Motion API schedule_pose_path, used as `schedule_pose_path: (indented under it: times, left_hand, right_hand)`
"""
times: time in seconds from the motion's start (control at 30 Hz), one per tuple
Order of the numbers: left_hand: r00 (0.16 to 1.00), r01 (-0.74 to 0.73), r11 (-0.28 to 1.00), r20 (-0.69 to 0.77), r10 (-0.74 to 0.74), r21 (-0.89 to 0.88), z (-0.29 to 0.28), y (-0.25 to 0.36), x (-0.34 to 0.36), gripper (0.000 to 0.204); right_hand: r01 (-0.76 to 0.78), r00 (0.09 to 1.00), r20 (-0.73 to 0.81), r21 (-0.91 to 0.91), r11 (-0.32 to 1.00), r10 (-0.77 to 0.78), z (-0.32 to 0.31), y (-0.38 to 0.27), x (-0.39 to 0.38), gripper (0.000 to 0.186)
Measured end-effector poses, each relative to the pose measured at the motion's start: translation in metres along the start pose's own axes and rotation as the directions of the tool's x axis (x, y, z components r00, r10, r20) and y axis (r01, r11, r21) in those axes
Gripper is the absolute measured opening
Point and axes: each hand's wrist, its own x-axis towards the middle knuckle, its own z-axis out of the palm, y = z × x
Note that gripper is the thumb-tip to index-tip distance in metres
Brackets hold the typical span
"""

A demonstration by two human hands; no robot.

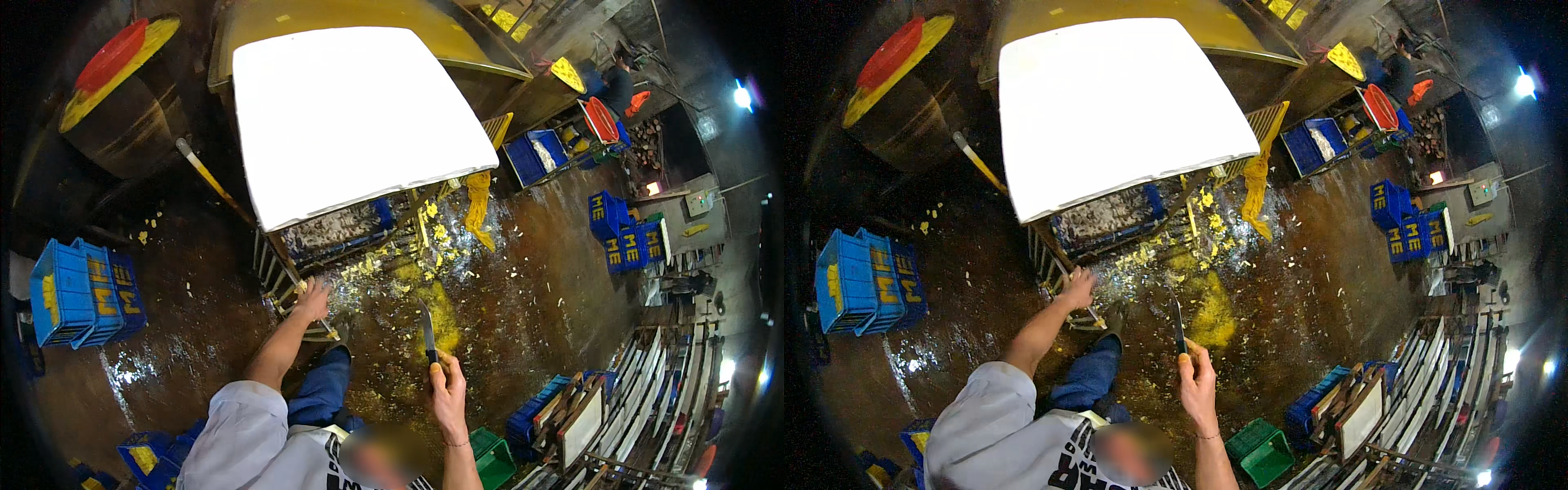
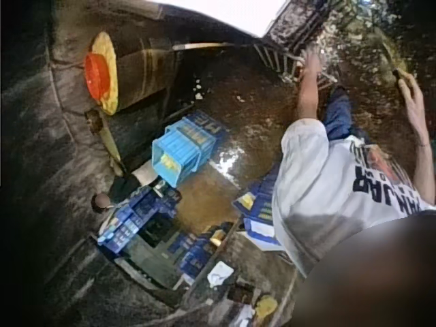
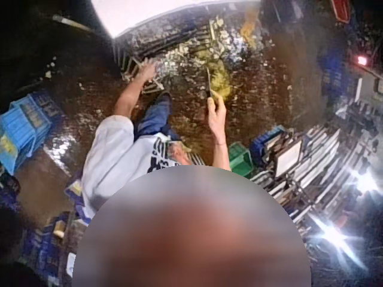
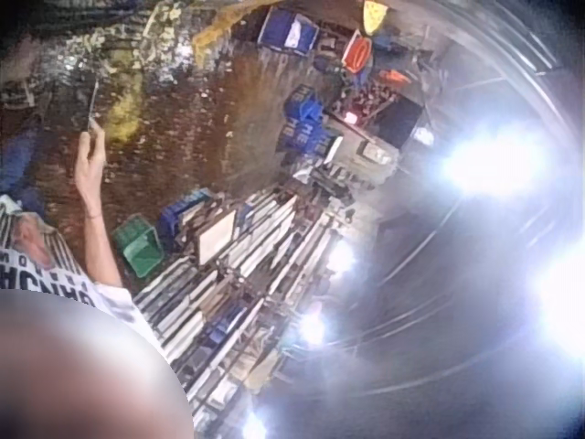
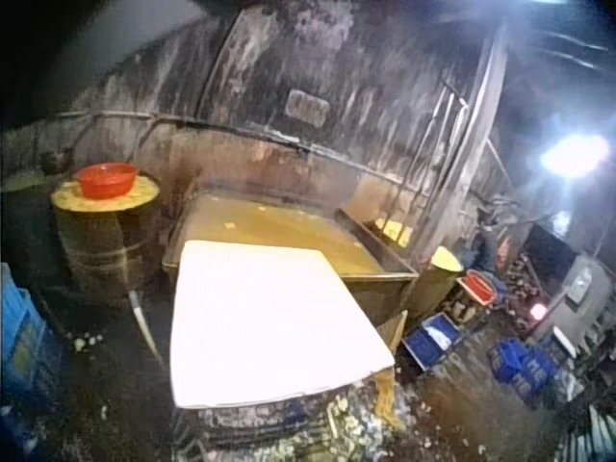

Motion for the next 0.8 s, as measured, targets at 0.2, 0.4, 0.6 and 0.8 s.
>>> schedule_pose_path:
  times: [0.2,0.4,0.6,0.8]
  left_hand:
    - [0.969,-0.223,0.767,0.049,0.244,0.601,0.074,-0.042,0.010,0.016]
    - [0.764,-0.502,0.842,-0.353,0.539,0.199,0.002,-0.040,-0.043,0.015]
    - [0.709,-0.430,0.899,-0.648,0.279,-0.084,-0.177,0.068,-0.179,0.028]
    - [0.619,-0.335,0.851,-0.775,-0.126,-0.405,-0.324,0.173,-0.289,0.024]
  right_hand:
    - [-0.086,0.989,0.101,-0.173,0.981,0.105,-0.042,0.043,0.065,0.024]
    - [0.083,0.961,0.277,-0.322,0.943,0.010,-0.054,0.087,0.139,0.026]
    - [0.504,0.748,0.532,-0.066,0.861,-0.397,-0.057,0.105,0.213,0.038]
    - [0.583,0.719,0.529,-0.107,0.805,-0.450,-0.138,0.017,0.252,0.025]
